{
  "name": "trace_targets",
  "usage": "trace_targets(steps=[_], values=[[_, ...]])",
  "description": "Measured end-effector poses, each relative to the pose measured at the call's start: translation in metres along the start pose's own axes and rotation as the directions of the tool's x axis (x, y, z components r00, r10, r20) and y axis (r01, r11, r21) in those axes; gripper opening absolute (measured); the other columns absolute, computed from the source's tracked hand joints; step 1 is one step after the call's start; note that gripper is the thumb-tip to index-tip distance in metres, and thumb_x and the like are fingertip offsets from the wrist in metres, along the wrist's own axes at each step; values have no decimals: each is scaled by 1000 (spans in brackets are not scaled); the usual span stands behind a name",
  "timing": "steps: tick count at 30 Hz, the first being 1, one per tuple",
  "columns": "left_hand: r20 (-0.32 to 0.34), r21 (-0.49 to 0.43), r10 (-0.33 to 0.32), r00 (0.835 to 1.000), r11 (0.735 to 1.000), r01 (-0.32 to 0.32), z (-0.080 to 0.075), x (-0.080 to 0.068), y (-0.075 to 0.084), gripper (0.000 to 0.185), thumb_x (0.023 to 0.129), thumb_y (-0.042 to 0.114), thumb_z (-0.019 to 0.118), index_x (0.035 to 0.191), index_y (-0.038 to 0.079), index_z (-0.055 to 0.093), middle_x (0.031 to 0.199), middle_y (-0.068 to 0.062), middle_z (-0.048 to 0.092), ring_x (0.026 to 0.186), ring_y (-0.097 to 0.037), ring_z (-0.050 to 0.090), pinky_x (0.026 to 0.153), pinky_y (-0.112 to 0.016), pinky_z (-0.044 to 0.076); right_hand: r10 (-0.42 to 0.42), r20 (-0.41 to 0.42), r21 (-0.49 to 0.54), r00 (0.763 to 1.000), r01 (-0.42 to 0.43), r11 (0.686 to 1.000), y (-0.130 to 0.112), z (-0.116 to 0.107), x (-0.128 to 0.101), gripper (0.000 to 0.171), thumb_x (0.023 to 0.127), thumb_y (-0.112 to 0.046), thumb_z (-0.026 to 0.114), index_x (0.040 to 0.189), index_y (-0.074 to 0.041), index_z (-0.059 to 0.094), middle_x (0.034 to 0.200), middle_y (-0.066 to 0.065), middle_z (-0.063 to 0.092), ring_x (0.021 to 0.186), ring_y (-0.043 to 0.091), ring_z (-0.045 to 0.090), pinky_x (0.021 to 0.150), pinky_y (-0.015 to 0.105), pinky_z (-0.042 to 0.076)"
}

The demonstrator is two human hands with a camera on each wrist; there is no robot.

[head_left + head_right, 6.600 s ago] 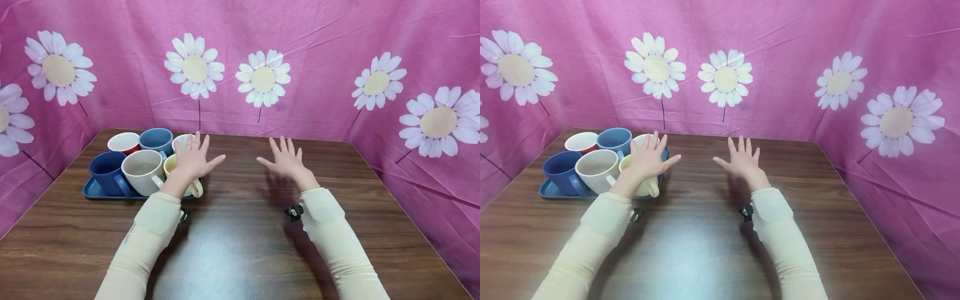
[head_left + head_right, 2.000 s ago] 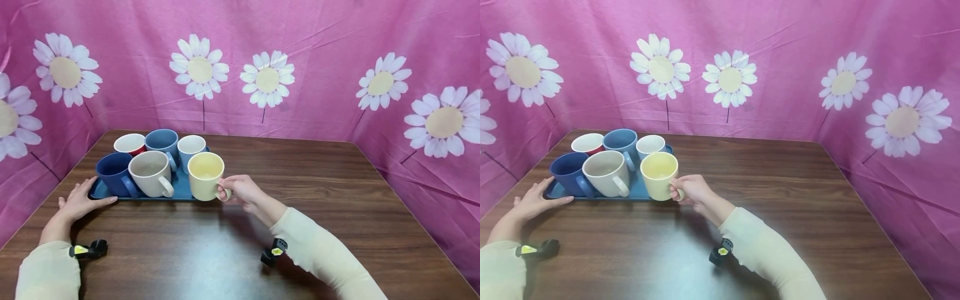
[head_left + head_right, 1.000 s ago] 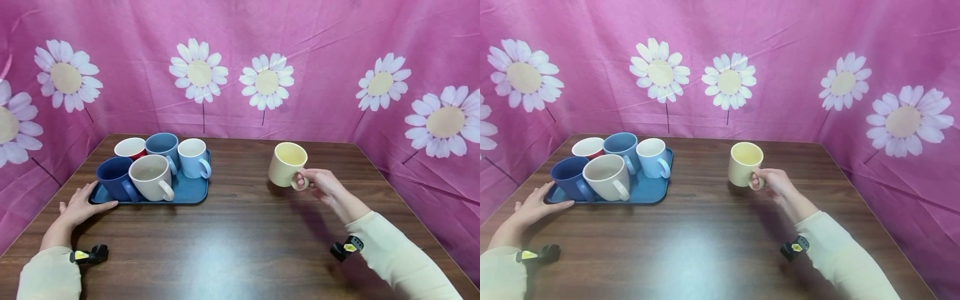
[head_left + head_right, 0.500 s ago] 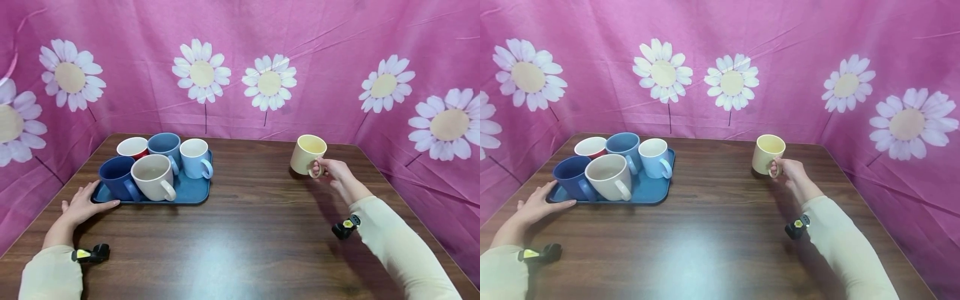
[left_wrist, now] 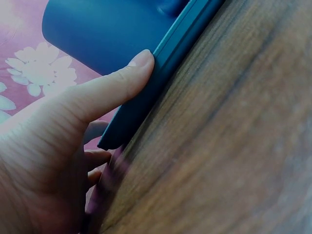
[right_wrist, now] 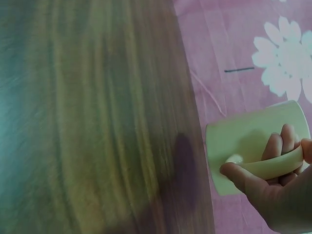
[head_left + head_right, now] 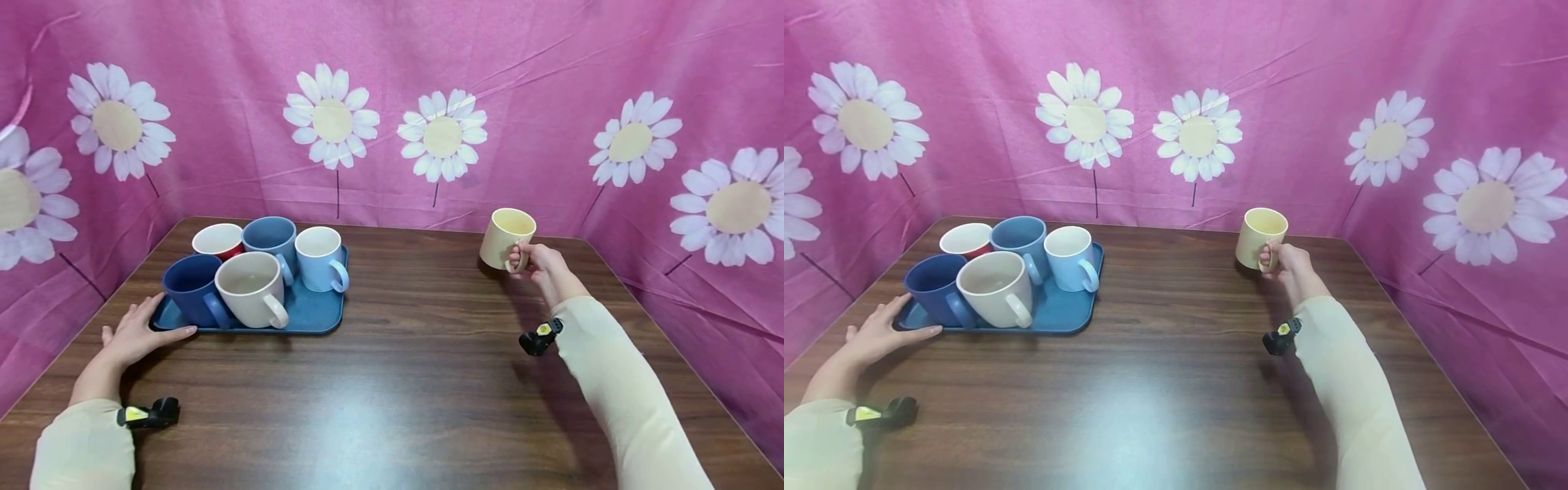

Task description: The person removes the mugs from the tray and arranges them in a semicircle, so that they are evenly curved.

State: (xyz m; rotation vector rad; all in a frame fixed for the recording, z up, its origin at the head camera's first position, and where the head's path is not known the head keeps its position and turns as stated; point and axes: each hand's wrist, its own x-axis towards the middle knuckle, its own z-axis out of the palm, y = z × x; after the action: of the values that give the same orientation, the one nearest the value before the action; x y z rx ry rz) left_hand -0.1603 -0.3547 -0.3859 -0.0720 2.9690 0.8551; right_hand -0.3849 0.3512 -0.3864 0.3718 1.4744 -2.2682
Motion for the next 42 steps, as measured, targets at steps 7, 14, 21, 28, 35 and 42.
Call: trace_targets(steps=[7, 14, 21, 28, 35, 42], values=[[-5, -3, 1, 1000, 1000, -1, 0, 0, -1, 95, 74, 51, 57, 137, 2, 5, 132, -37, 4, 119, -51, -8, 74, -72, -6, -42, -35, 13, 999, 42, 999, -9, -39, 55, 19, 84, -22, 55, 77, -5, 59, 63, 6, 59, 59, 19, 59, 55, 49, 44], [-2, -3, -6, 1000, 1000, 6, -1, 0, 1, 96, 74, 52, 57, 137, 2, 5, 132, -37, 3, 119, -50, -8, 75, -72, -6, -71, -82, 48, 994, 75, 996, -6, -36, 67, 22, 86, -22, 53, 76, -3, 59, 62, 7, 58, 55, 23, 58, 48, 49, 43], [-4, -1, -10, 1000, 1000, 10, -1, 0, 3, 97, 73, 52, 58, 137, 2, 5, 132, -37, 4, 119, -50, -8, 75, -72, -7, -46, -202, 26, 978, 53, 998, -4, 37, -4, 26, 89, -21, 48, 70, -4, 51, 56, 4, 53, 50, 16, 53, 47, 40, 43], [-8, -11, -11, 1000, 1000, 11, -1, 2, 3, 97, 73, 53, 58, 137, 3, 5, 132, -36, 3, 119, -50, -8, 76, -71, -9, -39, -231, -4, 972, 39, 999, 3, 95, -71, 34, 92, -15, 38, 64, -3, 52, 54, 4, 51, 48, 14, 50, 50, 31, 43], [-15, -15, -15, 1000, 1000, 15, 0, 2, 0, 97, 73, 52, 58, 137, 3, 5, 133, -36, 3, 119, -50, -8, 76, -71, -10, -49, -217, 21, 975, 55, 998, 6, 94, -68, 29, 92, -15, 38, 70, -2, 51, 56, 4, 50, 51, 14, 48, 52, 30, 44], [-2, 1, -15, 1000, 1000, 15, -1, 2, -1, 95, 75, 50, 57, 137, 2, 4, 132, -36, 3, 119, -50, -8, 76, -71, -8, -48, -232, -79, 972, 30, 996, 4, 89, -64, 30, 92, -21, 39, 70, -6, 54, 57, 0, 53, 54, 11, 52, 67, 32, 44]])
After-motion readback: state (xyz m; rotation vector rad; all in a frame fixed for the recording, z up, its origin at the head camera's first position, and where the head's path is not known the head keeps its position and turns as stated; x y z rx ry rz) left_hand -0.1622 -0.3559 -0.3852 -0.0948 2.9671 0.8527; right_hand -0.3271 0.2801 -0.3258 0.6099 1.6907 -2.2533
